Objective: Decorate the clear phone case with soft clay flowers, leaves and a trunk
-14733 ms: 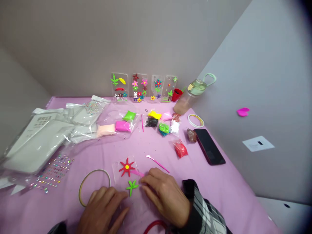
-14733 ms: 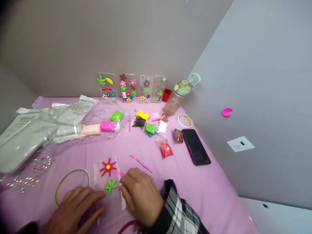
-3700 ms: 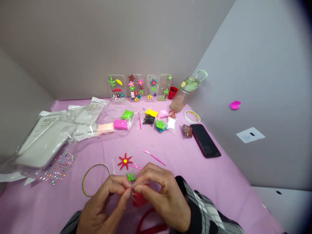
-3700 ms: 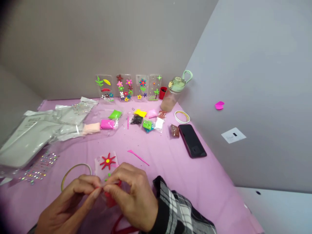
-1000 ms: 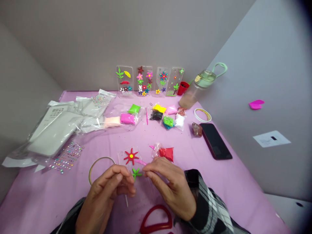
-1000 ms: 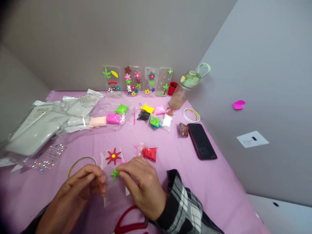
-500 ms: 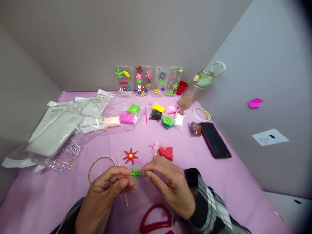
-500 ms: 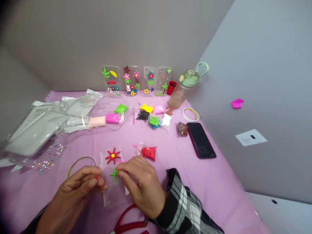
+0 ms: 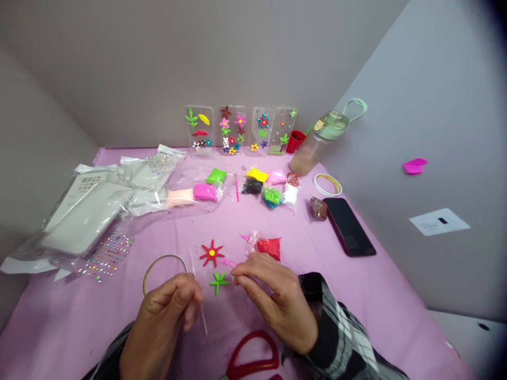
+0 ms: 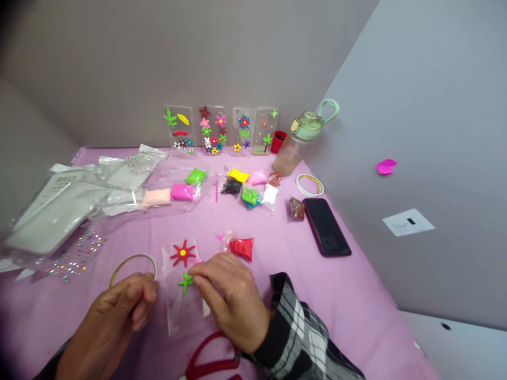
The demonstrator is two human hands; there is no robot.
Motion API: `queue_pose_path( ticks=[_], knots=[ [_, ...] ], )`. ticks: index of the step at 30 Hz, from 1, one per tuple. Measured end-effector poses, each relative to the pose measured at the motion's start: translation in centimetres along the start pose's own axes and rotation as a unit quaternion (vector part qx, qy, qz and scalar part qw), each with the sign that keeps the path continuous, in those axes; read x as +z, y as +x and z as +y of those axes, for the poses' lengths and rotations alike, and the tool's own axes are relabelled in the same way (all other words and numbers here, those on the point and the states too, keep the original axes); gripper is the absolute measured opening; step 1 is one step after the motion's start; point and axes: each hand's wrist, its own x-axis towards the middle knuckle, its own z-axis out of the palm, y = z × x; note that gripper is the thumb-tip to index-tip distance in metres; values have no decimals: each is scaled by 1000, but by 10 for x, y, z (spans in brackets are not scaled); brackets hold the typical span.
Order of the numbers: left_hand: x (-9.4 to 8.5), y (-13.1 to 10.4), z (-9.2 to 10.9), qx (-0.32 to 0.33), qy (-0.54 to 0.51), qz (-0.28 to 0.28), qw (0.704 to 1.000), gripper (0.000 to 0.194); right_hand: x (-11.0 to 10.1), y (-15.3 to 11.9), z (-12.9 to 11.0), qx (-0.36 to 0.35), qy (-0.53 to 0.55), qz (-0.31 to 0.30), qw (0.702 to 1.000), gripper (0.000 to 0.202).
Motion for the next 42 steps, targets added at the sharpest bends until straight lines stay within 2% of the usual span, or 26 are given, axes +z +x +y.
queue_pose_path(
  ticks=[5,10,17,22,26,28,30,34,38,42],
  knots=[
    [6,1,3,-23,-32,23,999,33,0,1,0,-1,-3,2,1000,15],
    [7,1,2,-23,-46,27,998,31,0,0,-1,-2,-4,0,1000,15],
    [-2,5,-2,35,11,7,999,33,-1,0,0,-1,-2,-6,1000,14],
    [-5,8,-2,57,92,22,994,17,0,-1,3,5,-7,-22,1000,14],
    [0,8,-3,54,126,58,989,21,-1,-2,5,10,-9,-35,999,15],
    [2,10,-4,103,180,54,977,13,-1,-2,5,10,-10,-33,999,15],
    [2,12,-5,178,255,25,950,3,-2,-2,5,13,-10,-30,999,15],
    [-3,17,-8,274,345,-16,898,13,-3,-3,7,18,-12,-33,999,16],
    [-5,20,-15,287,358,-41,887,23,-2,-6,11,5,-21,-36,999,15],
    [-4,19,-17,254,360,-17,897,17,-2,-7,12,-1,-22,-40,999,17]
  ],
)
